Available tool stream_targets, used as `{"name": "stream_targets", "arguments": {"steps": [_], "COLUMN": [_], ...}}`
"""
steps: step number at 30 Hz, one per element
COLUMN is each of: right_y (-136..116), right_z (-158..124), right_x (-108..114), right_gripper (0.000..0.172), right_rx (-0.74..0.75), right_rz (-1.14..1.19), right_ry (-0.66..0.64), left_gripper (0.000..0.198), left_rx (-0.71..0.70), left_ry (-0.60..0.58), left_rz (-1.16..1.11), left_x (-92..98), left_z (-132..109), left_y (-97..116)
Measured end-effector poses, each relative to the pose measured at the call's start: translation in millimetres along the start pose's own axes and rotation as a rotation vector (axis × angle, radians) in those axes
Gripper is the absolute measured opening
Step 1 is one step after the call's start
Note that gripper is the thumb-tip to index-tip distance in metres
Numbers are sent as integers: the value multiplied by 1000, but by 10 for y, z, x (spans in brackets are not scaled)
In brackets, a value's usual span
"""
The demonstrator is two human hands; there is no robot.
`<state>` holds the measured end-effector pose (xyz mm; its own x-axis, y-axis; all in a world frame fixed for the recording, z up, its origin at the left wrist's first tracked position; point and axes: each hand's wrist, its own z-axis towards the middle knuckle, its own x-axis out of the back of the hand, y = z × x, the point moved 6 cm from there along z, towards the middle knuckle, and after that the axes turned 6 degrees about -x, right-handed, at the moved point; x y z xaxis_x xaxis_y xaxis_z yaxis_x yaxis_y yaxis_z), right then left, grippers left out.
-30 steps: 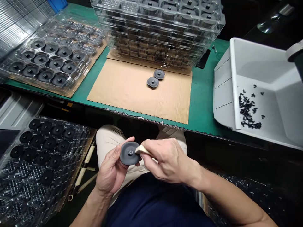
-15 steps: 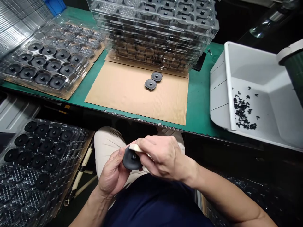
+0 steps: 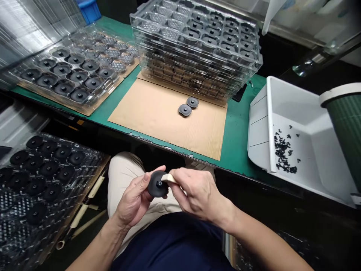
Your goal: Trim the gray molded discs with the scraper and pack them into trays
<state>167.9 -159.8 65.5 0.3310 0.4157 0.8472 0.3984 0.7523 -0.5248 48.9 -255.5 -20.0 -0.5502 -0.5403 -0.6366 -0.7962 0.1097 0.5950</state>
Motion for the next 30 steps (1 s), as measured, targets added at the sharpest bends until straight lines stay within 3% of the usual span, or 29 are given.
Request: {"name": "stream_targets", "arguments": {"steps": [5,10,12,15,19,21,26,28,30], "right_y": [-120,-79,-69,-95,-266,-323,-204,-167,-153], "right_z": [110,102,87,150,280,307,267,238,255], "right_x": [55,3,-40,-50,-66,-72,-79,-104,-100], "right_gripper": [16,19,18,17,18,19,18,19,19], "right_rx": [220,97,79,110,336,386,110,76,89], "right_rz": [-119,-120,-128,-177,-249,-243,-60,-44,-91], "right_ry": [-8,-42,-57,-33,-72,-80,-1,2,17], "left_gripper": [40,48,51,44,43,40,48,53,51], "left_rx": [181,-16,-42,43,203,192,-126,-164,-104], "left_ry": [-114,74,85,-6,-131,-129,28,17,-27], "left_rz": [-98,-134,-123,-100,-162,-216,-303,-277,-238], "left_x": [-33,104,136,126,77,72,193,212,204], "left_z": [27,57,51,41,12,13,39,36,38], "left_y": [-200,-40,-11,-75,-195,-176,88,133,93]}}
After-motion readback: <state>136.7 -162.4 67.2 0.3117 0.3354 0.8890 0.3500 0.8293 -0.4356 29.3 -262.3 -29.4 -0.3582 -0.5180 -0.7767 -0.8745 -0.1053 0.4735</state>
